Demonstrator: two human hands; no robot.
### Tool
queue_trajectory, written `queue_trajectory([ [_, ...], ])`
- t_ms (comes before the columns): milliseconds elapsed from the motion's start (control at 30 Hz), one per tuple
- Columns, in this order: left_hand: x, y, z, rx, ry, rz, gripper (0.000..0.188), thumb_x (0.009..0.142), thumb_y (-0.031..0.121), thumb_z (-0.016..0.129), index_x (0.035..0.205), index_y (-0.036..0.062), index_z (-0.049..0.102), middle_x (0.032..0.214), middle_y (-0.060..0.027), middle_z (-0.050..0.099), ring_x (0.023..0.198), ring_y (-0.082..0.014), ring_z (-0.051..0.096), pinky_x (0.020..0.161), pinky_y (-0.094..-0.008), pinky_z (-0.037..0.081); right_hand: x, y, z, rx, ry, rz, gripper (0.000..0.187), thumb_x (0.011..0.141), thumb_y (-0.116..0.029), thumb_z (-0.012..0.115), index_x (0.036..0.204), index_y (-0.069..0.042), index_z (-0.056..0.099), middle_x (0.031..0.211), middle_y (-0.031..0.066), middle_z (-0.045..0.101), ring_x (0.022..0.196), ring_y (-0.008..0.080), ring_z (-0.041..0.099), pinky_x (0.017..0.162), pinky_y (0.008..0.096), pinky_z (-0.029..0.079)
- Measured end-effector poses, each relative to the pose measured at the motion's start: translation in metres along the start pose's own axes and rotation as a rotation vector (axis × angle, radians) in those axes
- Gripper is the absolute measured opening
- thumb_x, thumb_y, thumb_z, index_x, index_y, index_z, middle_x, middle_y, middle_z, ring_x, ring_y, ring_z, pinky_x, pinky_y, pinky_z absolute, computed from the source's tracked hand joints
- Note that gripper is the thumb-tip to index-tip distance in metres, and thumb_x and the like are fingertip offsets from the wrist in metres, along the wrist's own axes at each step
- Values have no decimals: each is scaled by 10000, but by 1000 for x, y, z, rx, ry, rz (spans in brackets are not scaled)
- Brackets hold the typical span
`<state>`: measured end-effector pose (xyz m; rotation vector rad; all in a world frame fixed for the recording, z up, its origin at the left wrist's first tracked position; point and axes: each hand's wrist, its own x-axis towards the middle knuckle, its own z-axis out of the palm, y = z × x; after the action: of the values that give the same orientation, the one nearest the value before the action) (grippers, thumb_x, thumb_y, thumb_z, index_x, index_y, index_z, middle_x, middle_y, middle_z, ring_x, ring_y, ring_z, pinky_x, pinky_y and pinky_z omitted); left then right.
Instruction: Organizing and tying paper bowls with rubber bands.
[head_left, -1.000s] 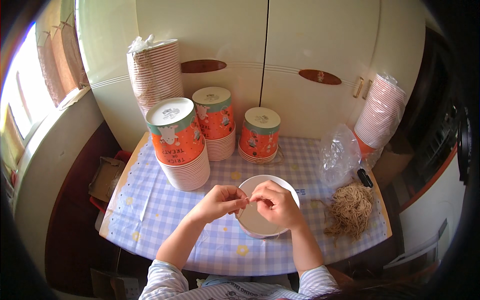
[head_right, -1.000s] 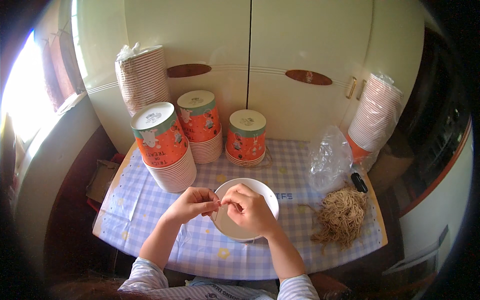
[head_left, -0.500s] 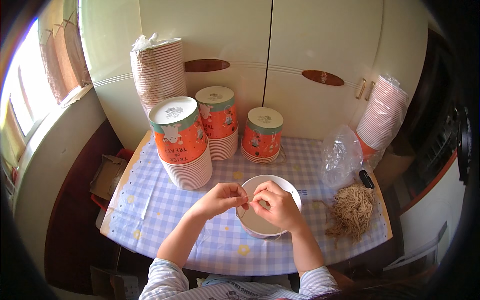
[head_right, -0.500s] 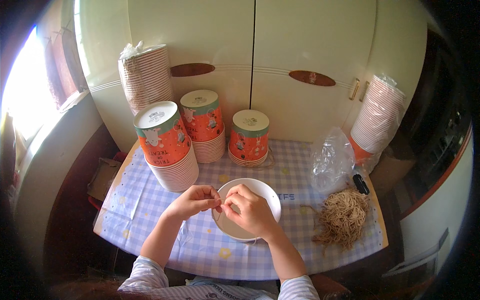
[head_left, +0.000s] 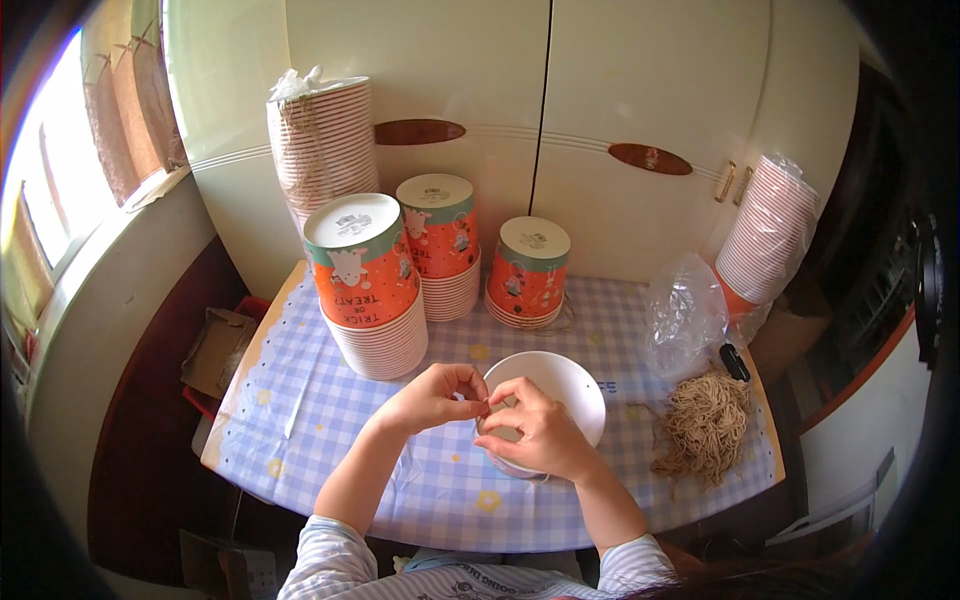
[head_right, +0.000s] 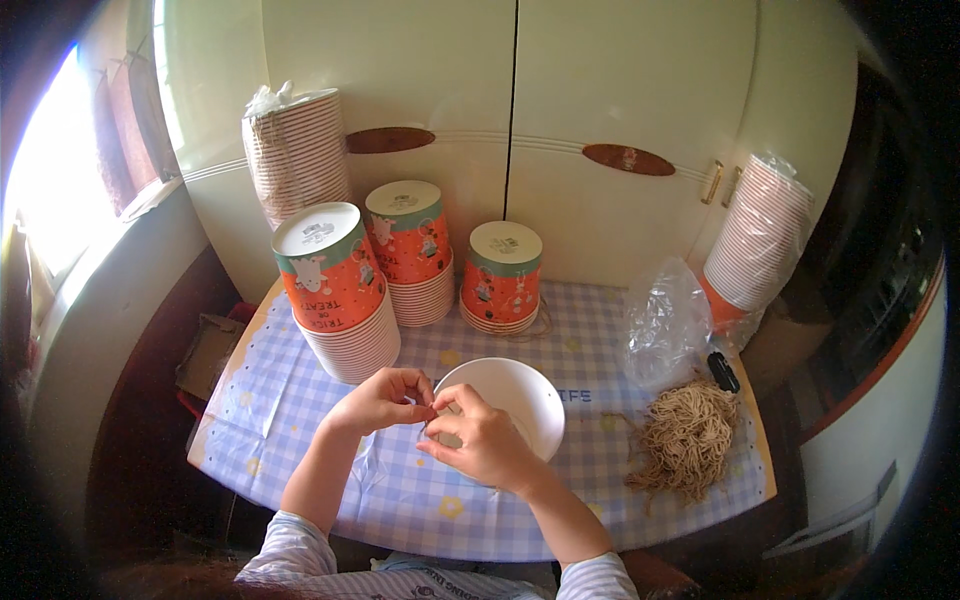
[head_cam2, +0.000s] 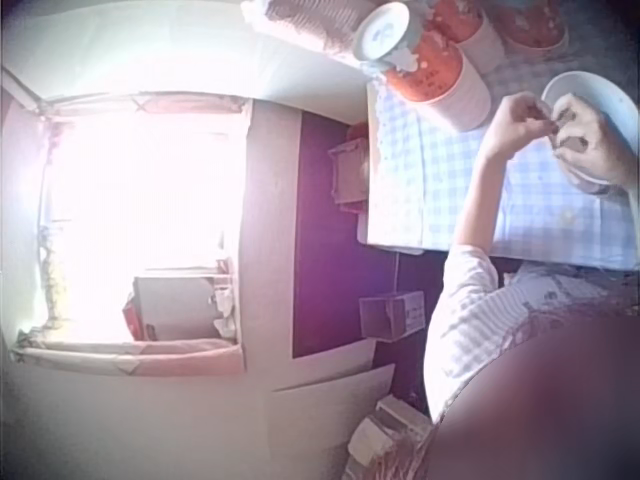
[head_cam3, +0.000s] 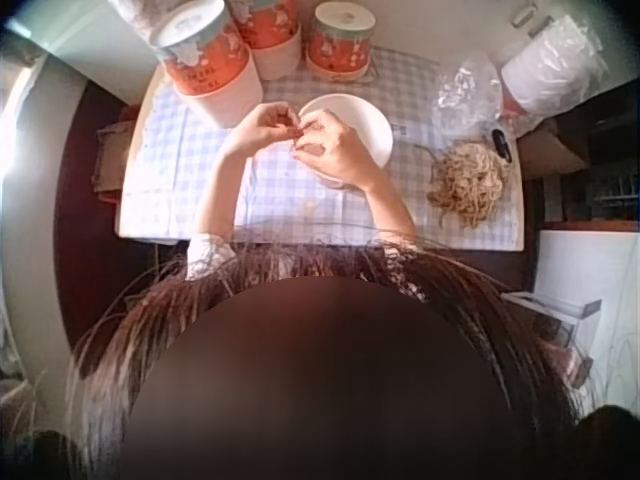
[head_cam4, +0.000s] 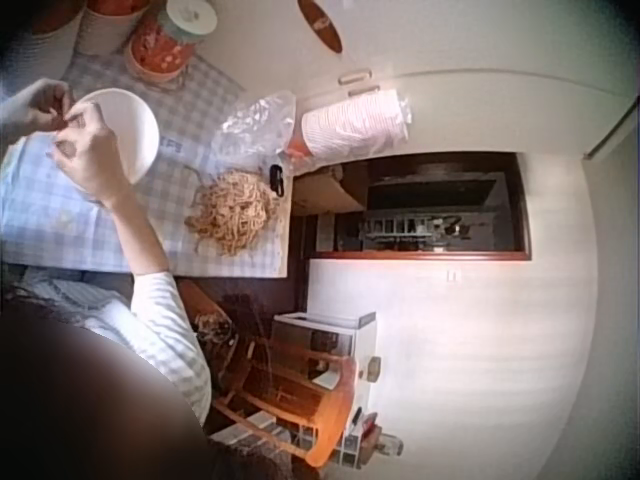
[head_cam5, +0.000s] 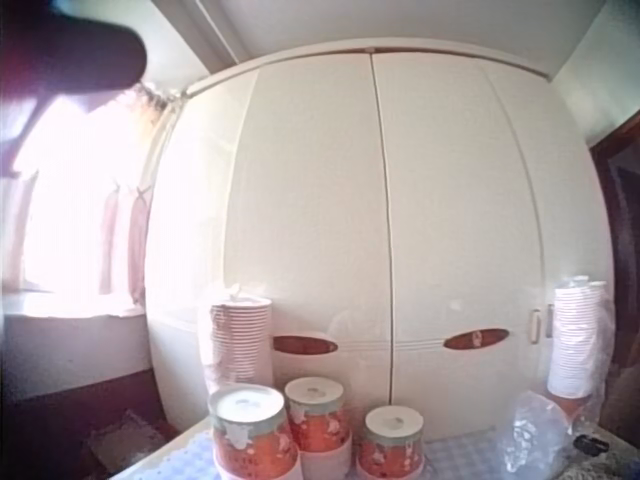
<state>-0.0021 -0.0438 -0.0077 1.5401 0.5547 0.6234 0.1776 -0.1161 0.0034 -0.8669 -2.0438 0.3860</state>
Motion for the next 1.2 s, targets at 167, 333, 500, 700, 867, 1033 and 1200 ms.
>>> queue_trajectory([
  [167, -3, 2, 2, 72, 16, -12, 97, 751, 13, 616, 826, 18, 554, 775, -18, 608, 720, -70, 558, 637, -208, 445, 2, 5, -1, 69, 89, 234, 304, 698, -118, 728, 887, -24, 509, 878, 45, 531, 553, 55, 465, 470, 205, 398],
  [333, -2, 1, 5, 68, -1, 21, 128, 763, 25, 614, 858, 16, 529, 766, -17, 604, 718, -65, 552, 631, -207, 441, 4, 4, 3, 72, 39, 202, 242, 736, -72, 673, 899, -45, 496, 830, 85, 617, 670, 210, 611, 556, 293, 492],
  [500, -1, 2, 6, 23, 33, -17, 170, 793, 76, 606, 909, 17, 496, 754, -23, 599, 713, -58, 541, 621, -202, 429, 0, 8, 7, 62, 66, 178, 233, 732, -49, 670, 881, -46, 491, 782, 87, 616, 701, 223, 625, 572, 318, 496],
  [700, -11, 20, 13, 502, 216, 76, 131, 757, 111, 634, 821, 24, 560, 733, -36, 604, 641, -97, 542, 575, -248, 438, 1, 8, 1, 140, 33, 343, 257, 736, -41, 676, 863, -45, 453, 743, 53, 573, 647, 137, 577, 561, 260, 470],
  [867, -20, 31, 25, 769, 235, 97, 96, 719, 135, 656, 769, 56, 637, 718, -58, 602, 628, -177, 565, 574, -292, 455, 0, 16, 0, 227, 28, 443, 297, 746, -24, 672, 891, -51, 414, 756, 13, 535, 670, 55, 536, 576, 210, 452],
  [1033, -24, 28, 35, 919, 252, 106, 109, 725, 191, 653, 775, 97, 678, 699, -56, 594, 653, -223, 585, 585, -334, 470, -1, 22, 0, 365, -32, 483, 308, 763, -17, 651, 913, -48, 384, 796, 32, 522, 734, 67, 549, 617, 209, 460],
  [1200, -22, 28, 37, 969, 249, 94, 122, 729, 214, 648, 780, 109, 683, 692, -51, 591, 648, -227, 587, 578, -342, 469, -1, 27, 1, 428, -31, 458, 313, 767, -4, 641, 925, -44, 374, 815, 42, 517, 765, 84, 556, 634, 211, 474],
])
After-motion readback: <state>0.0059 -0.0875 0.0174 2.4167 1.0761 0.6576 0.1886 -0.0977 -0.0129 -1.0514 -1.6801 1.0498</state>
